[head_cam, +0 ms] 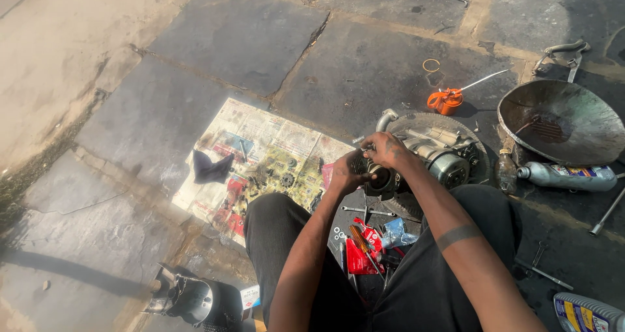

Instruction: The person sits on a paved outdoor surface and works on a motorcycle engine cylinder assembly placed on newspaper. They use a wrench to loosen and tighten bolts on the engine, reposition the engine, and continue turning fasteners by hand and with the wrench throughout the clip.

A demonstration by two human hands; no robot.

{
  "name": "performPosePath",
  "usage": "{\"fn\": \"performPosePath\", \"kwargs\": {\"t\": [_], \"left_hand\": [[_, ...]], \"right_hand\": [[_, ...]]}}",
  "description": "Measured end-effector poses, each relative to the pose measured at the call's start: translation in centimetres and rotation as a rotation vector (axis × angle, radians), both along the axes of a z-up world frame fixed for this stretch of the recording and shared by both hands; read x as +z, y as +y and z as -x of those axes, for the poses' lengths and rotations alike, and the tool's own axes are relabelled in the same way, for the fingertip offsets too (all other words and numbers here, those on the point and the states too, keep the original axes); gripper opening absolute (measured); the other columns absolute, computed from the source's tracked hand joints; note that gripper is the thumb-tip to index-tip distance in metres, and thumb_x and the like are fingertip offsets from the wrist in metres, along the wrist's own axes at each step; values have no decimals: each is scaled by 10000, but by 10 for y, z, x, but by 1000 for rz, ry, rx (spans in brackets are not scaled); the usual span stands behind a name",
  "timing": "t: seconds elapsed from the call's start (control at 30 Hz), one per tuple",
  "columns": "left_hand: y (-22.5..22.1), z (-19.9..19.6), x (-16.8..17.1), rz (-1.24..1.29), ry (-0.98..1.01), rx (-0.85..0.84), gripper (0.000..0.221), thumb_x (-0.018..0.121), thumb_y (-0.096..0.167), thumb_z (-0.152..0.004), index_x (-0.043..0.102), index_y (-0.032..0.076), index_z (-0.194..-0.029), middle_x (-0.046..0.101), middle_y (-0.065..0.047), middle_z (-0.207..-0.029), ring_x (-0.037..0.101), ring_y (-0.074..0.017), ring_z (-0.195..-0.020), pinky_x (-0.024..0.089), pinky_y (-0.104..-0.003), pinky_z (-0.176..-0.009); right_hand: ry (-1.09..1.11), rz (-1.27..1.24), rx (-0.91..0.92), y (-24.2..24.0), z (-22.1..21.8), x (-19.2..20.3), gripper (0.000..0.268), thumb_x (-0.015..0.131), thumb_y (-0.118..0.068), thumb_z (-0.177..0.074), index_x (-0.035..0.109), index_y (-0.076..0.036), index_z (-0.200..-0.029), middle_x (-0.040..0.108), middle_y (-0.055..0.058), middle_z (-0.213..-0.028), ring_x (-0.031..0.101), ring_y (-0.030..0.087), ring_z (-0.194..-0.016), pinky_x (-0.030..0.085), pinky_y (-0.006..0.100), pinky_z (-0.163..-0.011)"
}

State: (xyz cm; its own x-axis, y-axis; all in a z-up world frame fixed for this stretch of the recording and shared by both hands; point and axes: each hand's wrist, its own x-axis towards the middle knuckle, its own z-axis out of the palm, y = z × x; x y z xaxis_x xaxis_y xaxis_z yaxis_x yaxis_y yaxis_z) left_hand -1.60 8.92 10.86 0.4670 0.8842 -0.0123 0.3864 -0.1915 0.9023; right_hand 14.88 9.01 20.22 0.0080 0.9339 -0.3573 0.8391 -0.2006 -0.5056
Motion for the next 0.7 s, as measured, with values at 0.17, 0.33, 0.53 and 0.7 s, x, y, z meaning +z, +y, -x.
{"fn": "performPosePath", "kwargs": {"t": [0.17,0.33,0.53,0.7], "left_hand": [[3,0,-8,31,-5,41,963,998,229,-587,562,-1,-1415,711,-174,-1253,711,-263,-1137,574,-370,-971],[-1,2,8,40,7,45,873,970,234,-594,642,33,-1377,790,-142,-1123,762,-228,-1013,600,-360,-894],[4,2,-4,10,-11,34,874,987,264,-582,656,25,-1355,785,-143,-1130,760,-230,-1019,600,-356,-895],[5,2,-12,-4,-23,48,972,997,266,-567,590,-2,-1408,726,-188,-1241,727,-275,-1124,581,-363,-957]], "right_hand": [[5,30,8,-2,-1,-4,392,733,-279,-927,688,-188,-1305,710,150,-1261,708,286,-1158,525,436,-1046],[14,-41,32,0,-3,-18,382,721,-267,-933,688,-173,-1302,728,152,-1231,701,277,-1151,545,432,-1016],[-24,-38,43,-1,-1,-17,361,685,-259,-960,688,-211,-1319,724,149,-1227,698,290,-1162,531,439,-1036],[13,-60,49,-2,-2,-22,328,671,-265,-964,726,-242,-1287,723,136,-1238,695,296,-1173,535,448,-1041]]}}
